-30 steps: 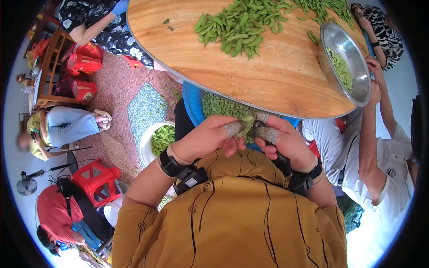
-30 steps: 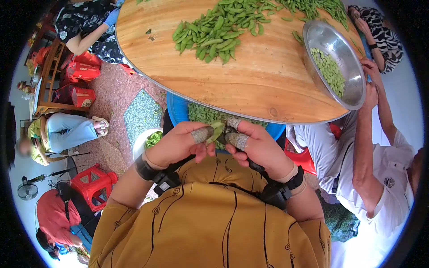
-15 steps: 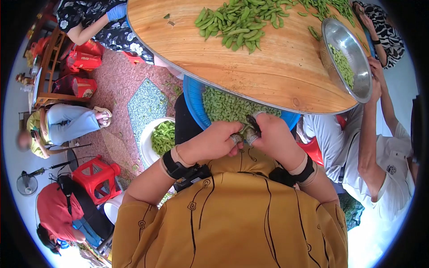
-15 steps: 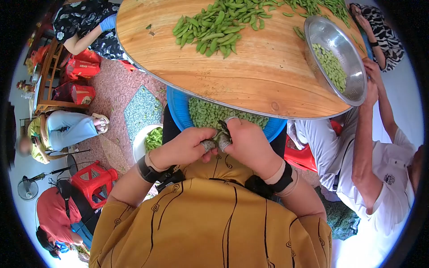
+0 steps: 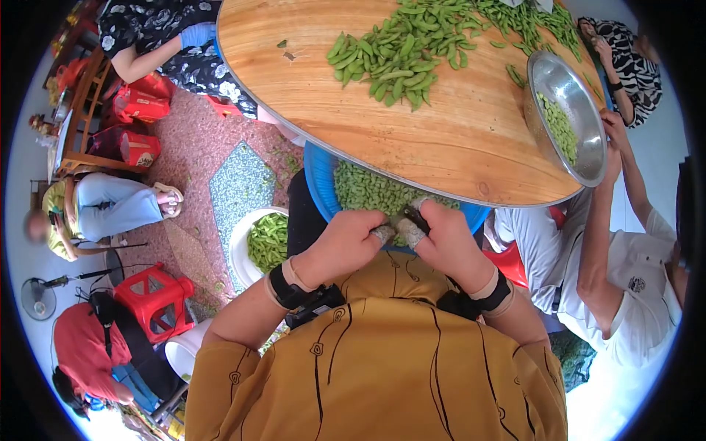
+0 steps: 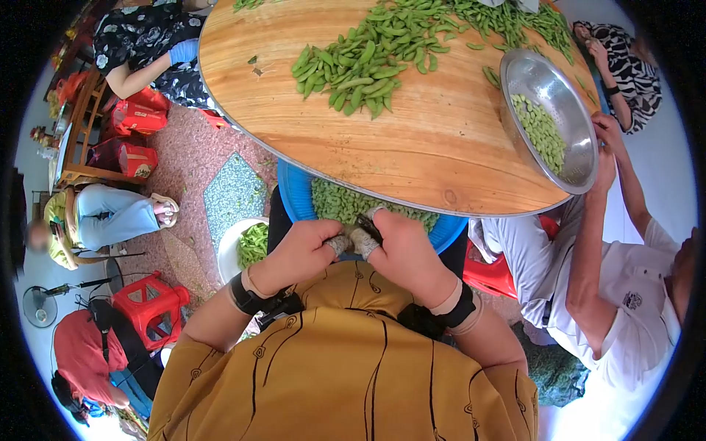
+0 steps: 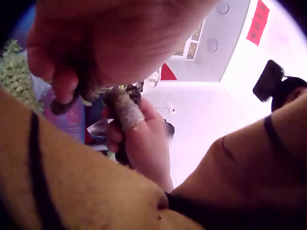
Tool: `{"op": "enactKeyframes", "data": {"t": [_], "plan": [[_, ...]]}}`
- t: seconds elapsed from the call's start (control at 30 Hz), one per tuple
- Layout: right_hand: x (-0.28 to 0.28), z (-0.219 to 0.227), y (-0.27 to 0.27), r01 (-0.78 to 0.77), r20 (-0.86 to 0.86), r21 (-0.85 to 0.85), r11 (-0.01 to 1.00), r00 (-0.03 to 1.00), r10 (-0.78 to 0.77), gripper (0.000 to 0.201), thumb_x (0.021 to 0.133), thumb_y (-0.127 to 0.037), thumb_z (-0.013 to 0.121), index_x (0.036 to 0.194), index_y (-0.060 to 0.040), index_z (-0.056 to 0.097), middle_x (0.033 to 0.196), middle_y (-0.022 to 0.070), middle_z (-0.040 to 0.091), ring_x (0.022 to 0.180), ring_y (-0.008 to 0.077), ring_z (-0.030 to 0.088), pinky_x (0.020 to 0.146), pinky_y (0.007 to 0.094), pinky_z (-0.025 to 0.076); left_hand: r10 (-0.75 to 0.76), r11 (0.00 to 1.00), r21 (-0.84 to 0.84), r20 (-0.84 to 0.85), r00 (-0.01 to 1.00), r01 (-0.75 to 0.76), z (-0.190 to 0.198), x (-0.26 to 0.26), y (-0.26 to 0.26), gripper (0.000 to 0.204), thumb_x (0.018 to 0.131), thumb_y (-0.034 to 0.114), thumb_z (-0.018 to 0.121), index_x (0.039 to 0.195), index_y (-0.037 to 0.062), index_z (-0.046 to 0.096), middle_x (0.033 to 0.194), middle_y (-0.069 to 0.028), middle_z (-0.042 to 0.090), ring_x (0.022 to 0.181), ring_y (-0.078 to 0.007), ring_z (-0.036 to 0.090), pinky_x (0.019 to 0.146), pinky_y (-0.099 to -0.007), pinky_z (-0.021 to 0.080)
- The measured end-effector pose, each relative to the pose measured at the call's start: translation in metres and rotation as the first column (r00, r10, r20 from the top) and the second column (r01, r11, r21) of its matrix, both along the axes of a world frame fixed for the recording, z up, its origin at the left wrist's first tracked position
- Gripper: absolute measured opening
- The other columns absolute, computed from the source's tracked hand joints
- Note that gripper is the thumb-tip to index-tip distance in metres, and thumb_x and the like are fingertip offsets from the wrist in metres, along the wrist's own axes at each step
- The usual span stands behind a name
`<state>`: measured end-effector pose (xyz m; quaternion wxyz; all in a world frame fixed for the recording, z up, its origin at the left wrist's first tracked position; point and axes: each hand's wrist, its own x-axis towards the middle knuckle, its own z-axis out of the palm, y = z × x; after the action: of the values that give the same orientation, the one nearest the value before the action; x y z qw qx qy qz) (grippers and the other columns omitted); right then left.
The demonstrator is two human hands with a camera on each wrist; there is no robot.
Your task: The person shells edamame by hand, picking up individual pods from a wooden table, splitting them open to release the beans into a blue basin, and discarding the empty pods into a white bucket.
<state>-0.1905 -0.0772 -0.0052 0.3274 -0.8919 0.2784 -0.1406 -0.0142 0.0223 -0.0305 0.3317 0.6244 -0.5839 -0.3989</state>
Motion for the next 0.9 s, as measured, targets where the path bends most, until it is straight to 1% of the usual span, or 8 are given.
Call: {"op": "enactKeyframes", "data": {"t": [0.07,0.13,0.23,0.47,0.53,0.63,0.73,0.9], "plan": [[0.001,0.003,-0.002,-0.004,0.056,0.113,0.994,0.998,-0.003,0.021,0.078,-0.012,0.066,0.089,-0.0001,0.051,0.073,0.0134,0.059,0.061,0.0309,0.058,0.055,0.0364,0.048,-0.055,0.997,-0.049,-0.040,0.998,0.053,0.011,0.001,-0.003,0.014,0.089,0.008,0.051,0.090,0.0009,0.062,0.067,-0.0021,0.058,0.061,-0.0088,0.055,0.057,-0.0260,0.045],[-0.001,0.018,-0.005,0.062,-0.004,0.836,0.545,0.994,-0.107,0.020,0.084,-0.016,0.065,0.088,-0.0027,0.050,0.065,0.0039,0.055,0.048,0.0153,0.053,0.046,0.0266,0.043,-0.121,0.984,0.068,-0.416,0.902,0.163,0.027,0.003,-0.002,0.012,0.089,0.010,0.052,0.091,0.0029,0.061,0.067,0.0014,0.055,0.061,-0.0056,0.051,0.054,-0.0231,0.041],[-0.006,0.018,-0.012,-0.079,0.102,0.961,0.265,0.992,-0.076,0.015,0.086,-0.013,0.062,0.088,-0.0043,0.050,0.064,-0.0007,0.052,0.049,0.0053,0.048,0.044,0.0206,0.039,-0.132,0.933,0.186,-0.618,0.775,0.307,0.033,0.005,-0.002,0.010,0.091,0.011,0.052,0.092,0.0045,0.060,0.068,0.0044,0.054,0.059,-0.0029,0.046,0.052,-0.0206,0.038],[-0.008,0.015,-0.013,-0.031,0.040,0.893,0.449,0.999,-0.011,0.019,0.082,-0.014,0.064,0.085,-0.0026,0.050,0.061,0.0054,0.055,0.050,0.0166,0.054,0.046,0.0280,0.043,-0.145,0.930,0.170,-0.641,0.754,0.324,0.022,0.008,-0.003,0.012,0.093,0.014,0.051,0.092,0.0050,0.059,0.068,0.0062,0.051,0.058,-0.0018,0.043,0.053,-0.0188,0.035],[-0.005,0.007,-0.008,0.012,-0.164,0.029,0.999,0.987,-0.007,0.024,0.078,-0.016,0.066,0.085,0.0008,0.050,0.064,0.0176,0.057,0.060,0.0351,0.058,0.054,0.0404,0.047,-0.018,0.948,0.277,-0.447,0.894,0.158,0.021,0.018,0.001,0.010,0.090,0.013,0.053,0.088,0.0051,0.059,0.066,0.0005,0.055,0.057,-0.0110,0.050,0.053,-0.0247,0.039],[-0.001,0.016,-0.011,-0.024,-0.267,0.055,0.998,0.963,0.037,0.025,0.078,-0.019,0.065,0.086,0.0015,0.052,0.069,0.0235,0.055,0.069,0.0439,0.055,0.059,0.0438,0.045,-0.049,0.999,0.022,0.107,0.993,0.047,0.000,0.047,0.025,0.010,0.083,0.014,0.056,0.084,0.0043,0.059,0.070,-0.0110,0.059,0.062,-0.0274,0.058,0.057,-0.0355,0.045],[0.017,0.049,-0.024,-0.068,-0.149,0.004,0.998,0.986,0.068,0.023,0.078,-0.019,0.063,0.084,0.0004,0.051,0.069,0.0229,0.057,0.070,0.0423,0.057,0.061,0.0477,0.046,-0.006,0.968,0.215,0.534,0.846,-0.129,-0.001,0.067,0.054,0.013,0.077,0.015,0.059,0.080,0.0025,0.057,0.076,-0.0202,0.059,0.073,-0.0391,0.058,0.063,-0.0449,0.046],[0.072,0.061,-0.089,0.084,0.063,-0.335,0.939,0.996,-0.067,0.019,0.079,-0.019,0.062,0.083,-0.0020,0.054,0.071,0.0209,0.057,0.069,0.0401,0.057,0.063,0.0475,0.046,0.072,0.956,0.162,0.679,0.731,-0.245,-0.019,0.083,0.081,0.015,0.076,0.015,0.062,0.082,0.0027,0.058,0.075,-0.0184,0.061,0.072,-0.0378,0.061,0.065,-0.0455,0.049]]}}
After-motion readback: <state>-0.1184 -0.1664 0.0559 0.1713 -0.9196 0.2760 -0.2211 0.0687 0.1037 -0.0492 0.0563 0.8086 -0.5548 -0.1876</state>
